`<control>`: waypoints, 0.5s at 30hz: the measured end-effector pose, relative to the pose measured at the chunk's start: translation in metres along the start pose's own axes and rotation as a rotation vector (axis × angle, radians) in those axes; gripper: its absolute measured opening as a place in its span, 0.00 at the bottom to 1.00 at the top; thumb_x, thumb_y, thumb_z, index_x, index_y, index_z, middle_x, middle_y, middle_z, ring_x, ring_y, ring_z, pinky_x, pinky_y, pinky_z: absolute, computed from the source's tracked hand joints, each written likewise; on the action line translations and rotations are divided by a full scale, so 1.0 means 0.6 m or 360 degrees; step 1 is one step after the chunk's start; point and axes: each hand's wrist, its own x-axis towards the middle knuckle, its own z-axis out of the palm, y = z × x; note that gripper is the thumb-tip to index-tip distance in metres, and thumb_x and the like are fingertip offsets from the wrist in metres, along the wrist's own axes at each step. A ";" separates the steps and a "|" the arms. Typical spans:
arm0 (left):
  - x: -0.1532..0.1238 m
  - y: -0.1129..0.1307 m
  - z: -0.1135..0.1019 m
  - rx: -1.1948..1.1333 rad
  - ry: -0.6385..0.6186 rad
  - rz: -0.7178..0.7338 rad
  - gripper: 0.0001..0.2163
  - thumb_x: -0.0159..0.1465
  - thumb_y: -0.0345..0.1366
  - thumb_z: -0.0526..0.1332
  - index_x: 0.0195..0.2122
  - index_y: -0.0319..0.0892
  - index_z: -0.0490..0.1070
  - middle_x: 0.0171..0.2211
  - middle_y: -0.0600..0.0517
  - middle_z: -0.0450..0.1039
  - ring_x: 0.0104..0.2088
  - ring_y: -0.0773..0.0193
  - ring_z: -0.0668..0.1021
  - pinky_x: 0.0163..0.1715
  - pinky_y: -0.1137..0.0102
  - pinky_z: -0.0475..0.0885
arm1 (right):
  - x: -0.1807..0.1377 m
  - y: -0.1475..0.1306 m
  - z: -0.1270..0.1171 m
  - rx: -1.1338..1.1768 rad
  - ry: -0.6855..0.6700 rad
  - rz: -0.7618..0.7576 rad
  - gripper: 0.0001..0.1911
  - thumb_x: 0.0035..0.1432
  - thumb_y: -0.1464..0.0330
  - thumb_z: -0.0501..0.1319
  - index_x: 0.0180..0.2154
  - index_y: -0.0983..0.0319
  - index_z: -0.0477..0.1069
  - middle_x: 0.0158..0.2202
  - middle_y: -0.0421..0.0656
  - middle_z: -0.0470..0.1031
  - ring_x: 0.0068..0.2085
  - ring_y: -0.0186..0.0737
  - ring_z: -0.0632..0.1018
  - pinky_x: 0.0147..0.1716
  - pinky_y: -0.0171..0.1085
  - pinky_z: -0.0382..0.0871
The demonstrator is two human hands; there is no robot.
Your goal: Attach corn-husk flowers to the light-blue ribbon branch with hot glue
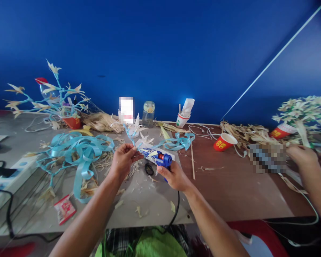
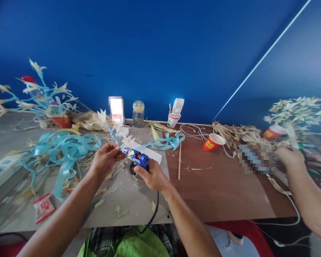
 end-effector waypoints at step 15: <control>0.008 -0.004 -0.008 -0.0039 0.0016 0.0009 0.15 0.46 0.34 0.70 0.27 0.40 0.62 0.21 0.59 0.68 0.25 0.65 0.78 0.33 0.63 0.76 | -0.071 0.001 -0.104 -0.0702 0.0155 0.0019 0.14 0.54 0.59 0.60 0.38 0.62 0.67 0.42 0.48 0.68 0.42 0.44 0.72 0.43 0.41 0.66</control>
